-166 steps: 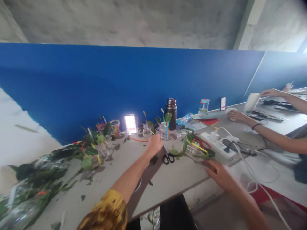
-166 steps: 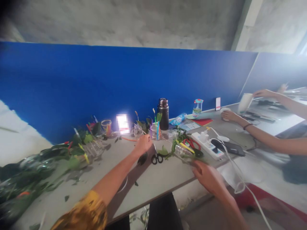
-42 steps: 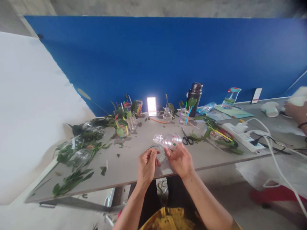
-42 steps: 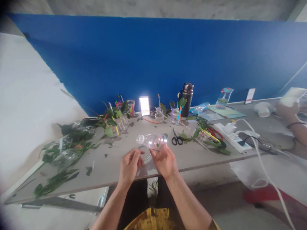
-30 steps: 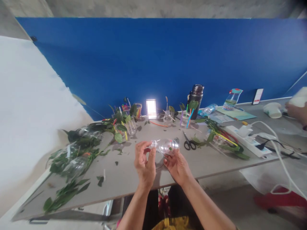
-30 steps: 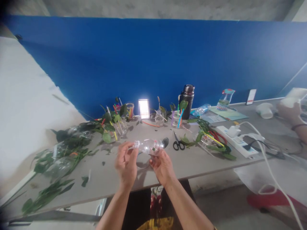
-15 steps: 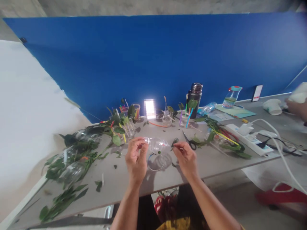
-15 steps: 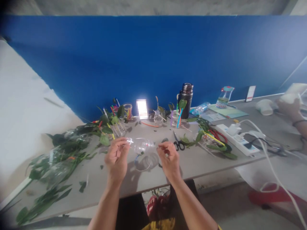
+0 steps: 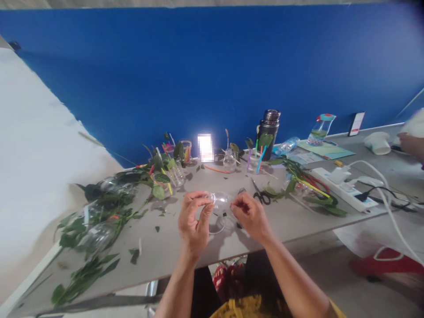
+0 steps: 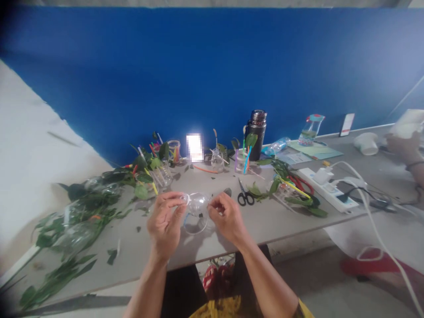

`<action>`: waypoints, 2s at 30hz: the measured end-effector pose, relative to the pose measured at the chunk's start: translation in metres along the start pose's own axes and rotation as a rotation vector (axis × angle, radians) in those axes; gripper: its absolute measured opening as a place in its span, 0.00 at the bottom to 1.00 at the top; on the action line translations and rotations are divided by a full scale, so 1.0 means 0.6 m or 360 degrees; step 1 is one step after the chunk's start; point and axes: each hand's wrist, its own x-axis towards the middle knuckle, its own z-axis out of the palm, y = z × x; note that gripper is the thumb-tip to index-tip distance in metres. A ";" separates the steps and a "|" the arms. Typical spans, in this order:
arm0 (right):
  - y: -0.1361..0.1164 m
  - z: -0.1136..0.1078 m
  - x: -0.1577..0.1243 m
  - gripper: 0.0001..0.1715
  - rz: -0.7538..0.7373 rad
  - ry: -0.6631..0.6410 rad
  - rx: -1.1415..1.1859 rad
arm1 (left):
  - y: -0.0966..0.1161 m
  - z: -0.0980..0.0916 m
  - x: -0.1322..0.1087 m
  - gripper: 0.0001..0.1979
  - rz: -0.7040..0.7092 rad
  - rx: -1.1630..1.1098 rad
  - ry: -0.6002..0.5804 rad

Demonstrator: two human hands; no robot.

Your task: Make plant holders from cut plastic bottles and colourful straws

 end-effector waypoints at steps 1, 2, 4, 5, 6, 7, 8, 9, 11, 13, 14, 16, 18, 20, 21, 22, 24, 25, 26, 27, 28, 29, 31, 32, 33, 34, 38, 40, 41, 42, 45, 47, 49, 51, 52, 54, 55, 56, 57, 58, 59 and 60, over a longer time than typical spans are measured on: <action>-0.005 -0.003 -0.004 0.09 0.0019 -0.0057 0.0082 | -0.001 -0.001 0.000 0.05 0.0015 0.0049 0.0030; -0.010 -0.006 -0.008 0.09 0.0010 -0.0120 0.0159 | -0.003 -0.002 0.001 0.05 0.0010 0.0089 0.0074; -0.021 -0.012 -0.019 0.09 -0.0082 -0.0344 0.0247 | -0.008 -0.005 0.002 0.05 -0.0049 0.0107 0.0167; -0.026 -0.014 -0.023 0.08 -0.0146 -0.0526 0.0246 | -0.011 -0.006 0.003 0.05 -0.0090 0.0086 0.0202; -0.028 -0.015 -0.028 0.07 -0.0206 -0.0724 0.0214 | -0.013 -0.008 0.003 0.06 -0.0131 0.0057 0.0229; -0.029 -0.015 -0.031 0.07 -0.0252 -0.0900 0.0167 | -0.015 -0.009 0.004 0.07 -0.0165 0.0032 0.0247; -0.028 -0.014 -0.033 0.09 -0.0282 -0.1004 0.0118 | -0.016 -0.009 0.004 0.07 -0.0191 0.0016 0.0260; -0.025 -0.011 -0.033 0.12 -0.0296 -0.1005 0.0061 | -0.016 -0.008 0.004 0.07 -0.0208 0.0009 0.0273; -0.015 -0.004 -0.032 0.12 -0.0293 -0.0714 -0.0076 | -0.015 -0.006 0.003 0.08 -0.0221 0.0010 0.0299; -0.005 0.004 -0.028 0.04 -0.0290 -0.0338 -0.0190 | -0.012 -0.002 0.001 0.08 -0.0206 0.0018 0.0314; -0.001 0.007 -0.025 0.01 -0.0298 -0.0180 -0.0226 | -0.010 -0.001 0.001 0.08 -0.0194 0.0026 0.0315; 0.002 0.015 -0.020 0.04 -0.0325 0.0057 -0.0245 | -0.005 0.001 0.000 0.06 -0.0158 0.0061 0.0314; 0.001 0.021 -0.016 0.03 -0.0329 0.0197 -0.0242 | 0.000 0.002 0.000 0.05 -0.0101 0.0111 0.0304; -0.001 0.027 -0.013 0.01 -0.0309 0.0253 -0.0268 | 0.007 0.002 0.000 0.03 -0.0038 0.0156 0.0284; -0.002 0.029 -0.011 0.01 -0.0298 0.0254 -0.0291 | 0.011 0.002 0.000 0.02 -0.0014 0.0170 0.0271; -0.003 0.030 -0.009 0.01 -0.0288 0.0249 -0.0313 | 0.014 0.002 0.000 0.02 0.0004 0.0181 0.0257; -0.004 0.032 -0.007 0.02 -0.0271 0.0256 -0.0346 | 0.020 0.004 -0.001 0.02 0.0036 0.0200 0.0236; -0.005 0.032 -0.008 0.02 -0.0263 0.0270 -0.0353 | 0.023 0.005 -0.001 0.02 0.0051 0.0209 0.0236; -0.006 0.032 -0.009 0.03 -0.0263 0.0284 -0.0347 | 0.024 0.006 -0.001 0.02 0.0064 0.0218 0.0244; -0.007 0.032 -0.012 0.04 -0.0270 0.0285 -0.0326 | 0.025 0.007 -0.002 0.02 0.0071 0.0231 0.0260; -0.008 0.031 -0.017 0.05 -0.0288 0.0265 -0.0294 | 0.025 0.007 -0.002 0.02 0.0076 0.0248 0.0285; -0.010 0.029 -0.023 0.05 -0.0322 0.0219 -0.0252 | 0.024 0.008 -0.002 0.02 0.0074 0.0267 0.0312; -0.014 0.025 -0.037 0.05 -0.0405 0.0044 -0.0165 | 0.019 0.008 -0.002 0.02 0.0063 0.0289 0.0349; -0.016 0.023 -0.043 0.05 -0.0446 -0.0097 -0.0138 | 0.017 0.007 -0.002 0.02 0.0052 0.0284 0.0356; -0.018 0.020 -0.049 0.04 -0.0482 -0.0255 -0.0126 | 0.014 0.007 -0.002 0.02 0.0037 0.0266 0.0363; -0.020 0.018 -0.052 0.05 -0.0517 -0.0399 -0.0125 | 0.012 0.007 -0.002 0.02 0.0017 0.0240 0.0372; -0.021 0.016 -0.053 0.08 -0.0596 -0.0519 -0.0159 | 0.006 0.006 -0.003 0.04 -0.0081 0.0156 0.0438; -0.016 0.020 -0.049 0.08 -0.0594 -0.0366 -0.0171 | 0.005 0.005 -0.003 0.04 -0.0123 0.0135 0.0462; -0.013 0.023 -0.048 0.08 -0.0585 -0.0298 -0.0180 | 0.005 0.005 -0.003 0.05 -0.0140 0.0127 0.0472; -0.009 0.025 -0.047 0.09 -0.0573 -0.0235 -0.0195 | 0.006 0.005 -0.003 0.05 -0.0156 0.0124 0.0481; -0.001 0.032 -0.042 0.09 -0.0547 -0.0092 -0.0267 | 0.007 0.004 -0.002 0.07 -0.0188 0.0136 0.0500; 0.001 0.034 -0.037 0.07 -0.0555 0.0009 -0.0307 | 0.008 0.004 -0.001 0.07 -0.0196 0.0149 0.0515; 0.000 0.033 -0.032 0.07 -0.0565 0.0076 -0.0325 | 0.007 0.003 0.000 0.07 -0.0189 0.0158 0.0530; -0.003 0.031 -0.030 0.08 -0.0550 0.0075 -0.0313 | 0.005 0.001 0.002 0.07 -0.0179 0.0166 0.0537; -0.004 0.029 -0.031 0.08 -0.0524 0.0045 -0.0299 | 0.004 0.000 0.003 0.08 -0.0173 0.0168 0.0537; -0.005 0.025 -0.039 0.12 -0.0434 -0.0040 -0.0259 | 0.001 -0.002 0.005 0.08 -0.0175 0.0178 0.0544; -0.005 0.023 -0.045 0.13 -0.0384 -0.0095 -0.0243 | -0.001 -0.004 0.005 0.08 -0.0183 0.0187 0.0552; -0.004 0.021 -0.051 0.14 -0.0342 -0.0165 -0.0237 | -0.002 -0.005 0.006 0.09 -0.0191 0.0195 0.0563; -0.002 0.020 -0.056 0.13 -0.0320 -0.0247 -0.0244 | -0.004 -0.006 0.007 0.09 -0.0200 0.0200 0.0575; 0.001 0.018 -0.059 0.11 -0.0322 -0.0334 -0.0270 | -0.005 -0.007 0.008 0.09 -0.0207 0.0202 0.0587; 0.005 0.015 -0.061 0.09 -0.0346 -0.0408 -0.0313 | -0.006 -0.008 0.009 0.09 -0.0212 0.0201 0.0599; 0.011 0.013 -0.060 0.08 -0.0379 -0.0445 -0.0362 | -0.008 -0.009 0.010 0.09 -0.0214 0.0198 0.0609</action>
